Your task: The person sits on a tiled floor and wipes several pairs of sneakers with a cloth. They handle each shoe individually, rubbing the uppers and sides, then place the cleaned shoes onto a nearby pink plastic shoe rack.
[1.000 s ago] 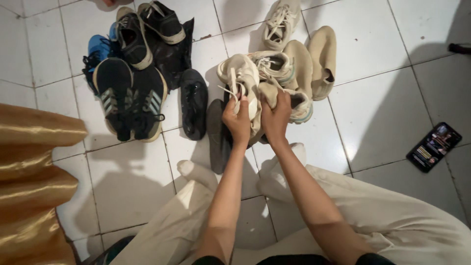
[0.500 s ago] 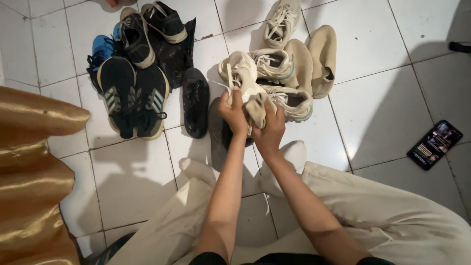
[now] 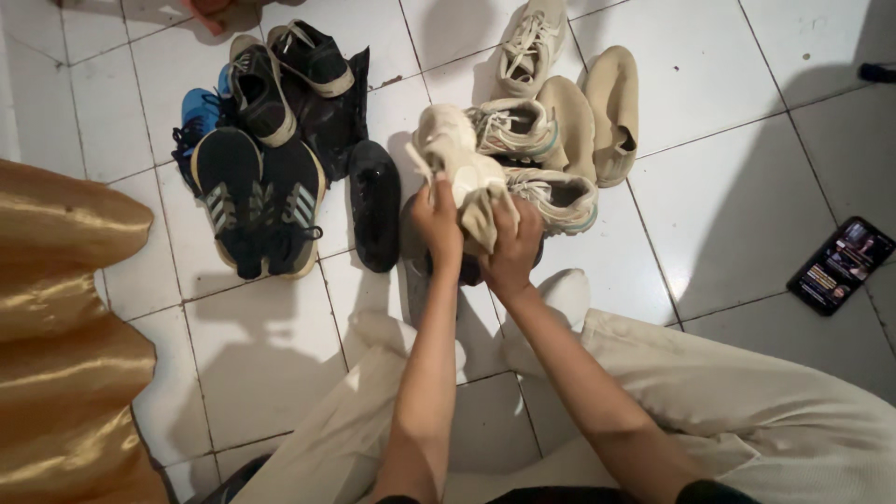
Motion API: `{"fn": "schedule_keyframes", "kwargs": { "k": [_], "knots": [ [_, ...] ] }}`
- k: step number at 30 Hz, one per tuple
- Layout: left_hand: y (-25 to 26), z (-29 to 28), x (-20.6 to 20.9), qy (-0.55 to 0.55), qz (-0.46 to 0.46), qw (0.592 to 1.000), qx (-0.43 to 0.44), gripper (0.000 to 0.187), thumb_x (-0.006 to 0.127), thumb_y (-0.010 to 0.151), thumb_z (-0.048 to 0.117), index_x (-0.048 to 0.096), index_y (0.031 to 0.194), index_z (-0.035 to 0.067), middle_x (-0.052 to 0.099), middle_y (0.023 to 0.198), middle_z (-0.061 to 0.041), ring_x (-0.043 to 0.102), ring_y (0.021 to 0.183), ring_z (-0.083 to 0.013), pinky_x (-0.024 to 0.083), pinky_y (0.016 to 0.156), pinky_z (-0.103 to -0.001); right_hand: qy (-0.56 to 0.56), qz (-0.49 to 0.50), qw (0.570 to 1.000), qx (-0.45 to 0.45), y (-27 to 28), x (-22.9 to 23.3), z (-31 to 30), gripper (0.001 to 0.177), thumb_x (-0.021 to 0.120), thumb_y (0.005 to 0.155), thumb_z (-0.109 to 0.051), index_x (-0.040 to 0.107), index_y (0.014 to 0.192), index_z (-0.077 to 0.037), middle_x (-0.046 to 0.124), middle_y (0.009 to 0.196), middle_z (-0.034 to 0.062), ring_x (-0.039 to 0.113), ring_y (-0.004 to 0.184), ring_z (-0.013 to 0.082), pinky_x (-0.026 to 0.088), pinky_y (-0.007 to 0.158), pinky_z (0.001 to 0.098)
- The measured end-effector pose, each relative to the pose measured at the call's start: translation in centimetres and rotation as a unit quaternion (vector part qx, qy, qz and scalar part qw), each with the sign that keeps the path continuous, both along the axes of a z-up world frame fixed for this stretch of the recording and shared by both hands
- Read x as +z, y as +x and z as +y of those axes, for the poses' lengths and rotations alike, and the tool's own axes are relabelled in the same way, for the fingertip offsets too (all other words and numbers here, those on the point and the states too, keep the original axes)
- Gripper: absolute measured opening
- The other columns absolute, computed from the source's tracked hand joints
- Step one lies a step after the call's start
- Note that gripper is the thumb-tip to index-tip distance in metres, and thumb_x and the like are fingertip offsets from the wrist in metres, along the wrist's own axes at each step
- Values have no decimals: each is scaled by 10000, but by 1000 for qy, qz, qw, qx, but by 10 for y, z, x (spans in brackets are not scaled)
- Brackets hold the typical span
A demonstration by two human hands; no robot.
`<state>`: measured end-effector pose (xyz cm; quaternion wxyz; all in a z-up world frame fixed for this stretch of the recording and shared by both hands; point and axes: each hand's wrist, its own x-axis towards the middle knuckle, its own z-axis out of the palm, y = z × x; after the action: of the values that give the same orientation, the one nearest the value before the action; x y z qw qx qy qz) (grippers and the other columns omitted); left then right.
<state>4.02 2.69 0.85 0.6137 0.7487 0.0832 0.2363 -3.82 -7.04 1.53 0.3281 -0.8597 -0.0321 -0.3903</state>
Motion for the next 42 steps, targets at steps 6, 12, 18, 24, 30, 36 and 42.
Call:
{"fn": "schedule_keyframes", "kwargs": {
  "k": [6, 12, 18, 24, 30, 36, 42],
  "knots": [
    [-13, 3, -20, -86, 10, 996, 18, 352, 545, 1058, 228, 658, 910, -71, 644, 740, -82, 525, 671, -143, 451, 640, -355, 20, 147, 989, 0, 23, 62, 4, 602, 711, 724, -36, 609, 1317, -33, 535, 1260, 241, 528, 1120, 462, 441, 965, 531],
    [-41, 5, -59, -105, 41, 993, 22, 325, 566, 1041, 235, 634, 887, -43, 548, 686, 11, 457, 650, -91, 398, 594, -307, -4, 276, 958, 78, 96, 54, -3, 361, 762, 817, -83, 640, 1155, -55, 558, 1156, 273, 548, 1077, 481, 466, 905, 538],
    [-53, 16, -105, -158, 37, 983, 80, 366, 624, 1046, 246, 586, 791, -12, 514, 695, 36, 432, 665, -72, 374, 600, -286, 83, 185, 974, 101, 115, 16, 12, 434, 735, 803, -43, 600, 1214, -7, 577, 1133, 268, 552, 1079, 477, 465, 924, 515],
    [-56, 26, -110, -170, 20, 968, 184, 297, 648, 1007, 233, 643, 832, -7, 596, 718, 38, 506, 668, -74, 439, 628, -286, 129, 135, 976, 111, 29, 10, 20, 482, 675, 838, -15, 592, 1313, -23, 574, 1200, 233, 566, 1122, 432, 468, 972, 473],
    [-47, 40, -122, -215, 22, 956, 198, 276, 694, 983, 194, 660, 808, -17, 588, 676, 38, 475, 620, -68, 410, 570, -282, 72, 157, 976, 134, -13, 27, 20, 504, 655, 745, 3, 637, 1247, -28, 583, 1159, 204, 550, 1077, 422, 449, 953, 463],
    [-52, 48, -102, -213, 27, 968, 126, 310, 687, 1031, 226, 637, 855, -25, 542, 689, 9, 440, 637, -86, 365, 567, -282, 70, 167, 966, 186, -35, 25, 26, 480, 643, 711, 6, 652, 1188, -51, 598, 1123, 174, 557, 1049, 407, 465, 937, 456],
    [-71, 58, -26, 174, 11, 982, -77, 373, 750, 938, 338, 651, 893, -19, 668, 751, -167, 634, 659, -347, 481, 602, -382, 114, 137, 974, 141, -29, -17, 28, 459, 631, 747, 35, 604, 1201, -31, 559, 1135, 205, 553, 1062, 420, 473, 941, 472]
  ]
}}
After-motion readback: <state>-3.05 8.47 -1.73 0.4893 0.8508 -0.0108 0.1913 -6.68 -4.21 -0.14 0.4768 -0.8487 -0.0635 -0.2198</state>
